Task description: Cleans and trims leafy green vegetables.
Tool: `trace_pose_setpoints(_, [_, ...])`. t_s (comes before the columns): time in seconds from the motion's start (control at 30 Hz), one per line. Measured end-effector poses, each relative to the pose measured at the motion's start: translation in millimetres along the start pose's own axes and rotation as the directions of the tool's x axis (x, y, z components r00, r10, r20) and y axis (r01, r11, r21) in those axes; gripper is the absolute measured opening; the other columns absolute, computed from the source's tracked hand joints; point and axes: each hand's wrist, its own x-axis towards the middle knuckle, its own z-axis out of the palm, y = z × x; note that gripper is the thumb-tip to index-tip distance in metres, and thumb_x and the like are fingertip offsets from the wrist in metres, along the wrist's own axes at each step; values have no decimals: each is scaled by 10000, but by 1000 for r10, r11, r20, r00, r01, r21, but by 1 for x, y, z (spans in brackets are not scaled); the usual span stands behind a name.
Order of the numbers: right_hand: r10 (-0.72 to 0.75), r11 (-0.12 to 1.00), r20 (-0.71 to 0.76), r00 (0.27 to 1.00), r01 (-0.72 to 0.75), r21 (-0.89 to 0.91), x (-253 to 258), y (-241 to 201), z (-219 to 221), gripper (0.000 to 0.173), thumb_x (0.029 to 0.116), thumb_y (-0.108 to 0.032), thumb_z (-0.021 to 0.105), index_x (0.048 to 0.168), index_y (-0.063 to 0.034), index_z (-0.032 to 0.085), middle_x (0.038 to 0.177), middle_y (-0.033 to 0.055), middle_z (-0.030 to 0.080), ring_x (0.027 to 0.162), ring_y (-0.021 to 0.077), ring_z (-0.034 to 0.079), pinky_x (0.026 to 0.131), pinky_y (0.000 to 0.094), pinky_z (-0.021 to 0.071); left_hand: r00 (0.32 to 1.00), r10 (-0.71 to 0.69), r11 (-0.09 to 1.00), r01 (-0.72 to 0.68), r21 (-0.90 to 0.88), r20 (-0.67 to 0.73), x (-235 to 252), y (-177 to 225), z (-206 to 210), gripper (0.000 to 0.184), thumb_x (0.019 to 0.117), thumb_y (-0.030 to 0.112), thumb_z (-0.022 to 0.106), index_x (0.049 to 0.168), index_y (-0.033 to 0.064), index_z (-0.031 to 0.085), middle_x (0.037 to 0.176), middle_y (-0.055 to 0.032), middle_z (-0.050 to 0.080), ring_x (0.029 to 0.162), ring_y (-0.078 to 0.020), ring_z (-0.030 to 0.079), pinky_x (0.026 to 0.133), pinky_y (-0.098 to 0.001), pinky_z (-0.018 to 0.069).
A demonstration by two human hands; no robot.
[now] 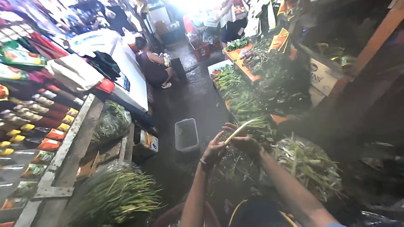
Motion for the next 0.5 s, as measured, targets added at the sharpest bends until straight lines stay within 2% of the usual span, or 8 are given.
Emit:
trace_pose_setpoints(0.03, [-3, 1000, 24, 1000, 4, -31, 1, -3, 4, 438, 948, -56, 545, 1382, -98, 578, 1259, 18, 661, 867, 60, 635, 686, 231, 540, 999, 4, 1000, -3, -6, 47, 2, 2, -3, 679, 931, 65, 542, 1560, 68, 285, 834, -14, 687, 608, -60, 623, 563, -215, 538])
trace_pose_setpoints(0.07, [10, 998, 17, 1000, -9, -65, 1, -8, 6, 326, 974, -58, 550, 1281, -92, 654, 1087, 10, 699, 739, 49, 611, 626, 221, 526, 995, 8, 1000, -5, -22, 100, 4, 4, -7, 667, 931, 88, 577, 1551, 83, 332, 948, -27, 697, 625, -55, 614, 565, -211, 531])
trace_pose_setpoints(0.1, [16, 993, 17, 1000, -14, -118, 2, -12, 7, 246, 996, -67, 558, 1206, -75, 685, 1023, 9, 714, 708, 52, 616, 625, 225, 537, 987, 11, 999, -5, -36, 162, 6, 6, -12, 685, 932, 120, 620, 1551, 85, 328, 1134, -44, 689, 676, -47, 623, 582, -202, 532])
trace_pose_setpoints(0.2, [-78, 941, -23, 997, 66, -332, 7, -16, 9, 192, 990, -49, 578, 1139, -27, 697, 973, 2, 724, 688, 42, 622, 616, 220, 543, 977, -7, 997, 23, -74, 211, 12, 11, -18, 679, 935, 174, 676, 1540, 96, 377, 1235, -65, 669, 713, -55, 633, 565, -197, 521])
trace_pose_setpoints(0.23, [-129, 920, -58, 990, 98, -380, 9, -14, 8, 185, 976, -43, 601, 1130, -12, 699, 969, 7, 728, 686, 43, 627, 611, 219, 545, 978, -12, 997, 28, -70, 210, 13, 13, -17, 648, 952, 159, 644, 1539, 95, 376, 1238, -75, 664, 731, -73, 647, 583, -213, 539])
trace_pose_setpoints(0.33, [-244, 888, -178, 953, 146, -437, 11, -6, 8, 156, 928, -37, 677, 1076, 3, 704, 957, 4, 733, 715, 40, 659, 635, 216, 575, 983, -21, 1000, 20, 6, 180, 18, 17, -14, 533, 995, 129, 529, 1509, 75, 395, 1120, -74, 697, 744, -110, 688, 636, -253, 590])
trace_pose_setpoints(0.4, [-218, 882, -292, 931, 60, -467, 10, -9, 15, 135, 914, -31, 693, 1044, 4, 705, 916, -6, 728, 683, 23, 644, 619, 203, 563, 994, -15, 991, -1, 137, 111, 17, 19, -5, 450, 1029, 125, 462, 1473, 56, 443, 1009, -48, 702, 722, -96, 672, 629, -248, 579])
trace_pose_setpoints(0.5, [-136, 905, -468, 873, -82, -418, 10, -14, 22, 127, 901, -8, 723, 1025, 20, 710, 866, 10, 729, 655, 26, 640, 619, 206, 564, 999, 52, 940, -54, 336, 17, 17, 17, 10, 334, 1062, 115, 495, 1370, -1, 552, 943, -42, 696, 690, -82, 639, 614, -242, 554])
